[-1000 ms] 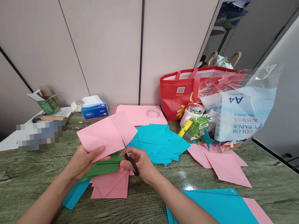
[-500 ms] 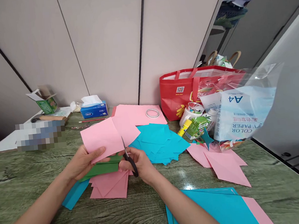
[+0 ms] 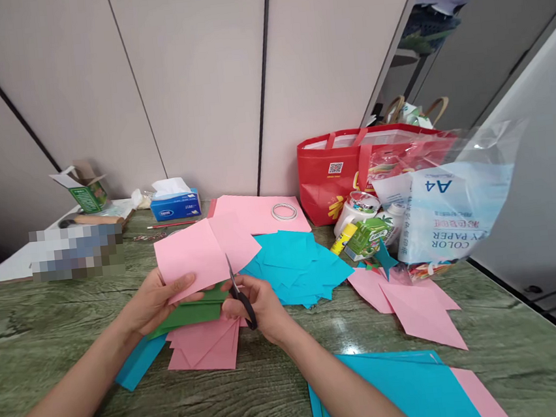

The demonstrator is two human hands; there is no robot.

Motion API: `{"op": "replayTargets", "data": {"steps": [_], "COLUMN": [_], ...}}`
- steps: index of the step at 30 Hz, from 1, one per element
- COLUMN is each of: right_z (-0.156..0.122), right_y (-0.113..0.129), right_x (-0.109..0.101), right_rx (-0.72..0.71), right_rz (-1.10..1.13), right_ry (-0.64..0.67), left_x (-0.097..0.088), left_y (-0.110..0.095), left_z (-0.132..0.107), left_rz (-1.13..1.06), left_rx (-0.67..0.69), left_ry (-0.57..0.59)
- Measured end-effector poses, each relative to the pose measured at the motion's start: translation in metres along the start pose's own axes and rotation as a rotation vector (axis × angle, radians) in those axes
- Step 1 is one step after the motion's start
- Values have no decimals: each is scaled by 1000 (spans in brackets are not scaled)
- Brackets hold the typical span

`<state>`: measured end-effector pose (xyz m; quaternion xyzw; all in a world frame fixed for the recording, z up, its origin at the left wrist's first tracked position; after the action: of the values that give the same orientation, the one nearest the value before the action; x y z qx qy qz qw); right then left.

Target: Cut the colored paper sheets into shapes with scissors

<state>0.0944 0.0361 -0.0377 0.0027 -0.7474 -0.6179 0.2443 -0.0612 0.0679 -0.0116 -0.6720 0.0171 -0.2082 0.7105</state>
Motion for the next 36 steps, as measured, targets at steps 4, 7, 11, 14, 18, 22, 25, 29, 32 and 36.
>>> {"op": "replayTargets", "data": {"steps": [4, 7, 11, 14, 18, 22, 25, 29, 32, 36], "right_z": [1, 0, 1, 1, 1, 1, 1, 3, 3, 2], "right_y": [-1, -1, -1, -2, -3, -3, -4, -5, -6, -6], "right_x": [-1, -1, -1, -1, -3, -3, -3, -4, -4, -4], "right_rx": [3, 9, 9, 9, 21, 20, 12, 12, 8, 12], "right_rz": [2, -6, -23, -32, -42, -60, -60, -52, -43, -32], "right_ry": [-7, -15, -26, -30, -44, -62, -67, -63, -56, -50], "left_x": [0, 0, 1, 1, 1, 1, 1, 1, 2, 3], "left_y": [0, 0, -1, -3, -4, -4, -4, -4, -5, -5], "left_z": [1, 1, 0, 0, 1, 1, 0, 0, 0, 0], "left_rz": [-5, -3, -4, -5, -4, -4, -1, 4, 5, 4], "left_rx": [2, 1, -4, -10, -14, -10, -13, -12, -11, -7], "left_ry": [7, 1, -5, -11, -19, -24, -21, -23, -16, -12]}}
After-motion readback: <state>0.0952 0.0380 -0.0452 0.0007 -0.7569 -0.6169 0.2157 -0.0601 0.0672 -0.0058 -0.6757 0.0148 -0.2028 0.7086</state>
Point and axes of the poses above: each hand's wrist, its own z-axis towards the middle knuckle, its own x-axis out of the palm, y = z × x, the point moved 5 cm from there along z, towards the middle knuckle, and after that the axes turned 11 degrees about x, right-handed, at the moved point
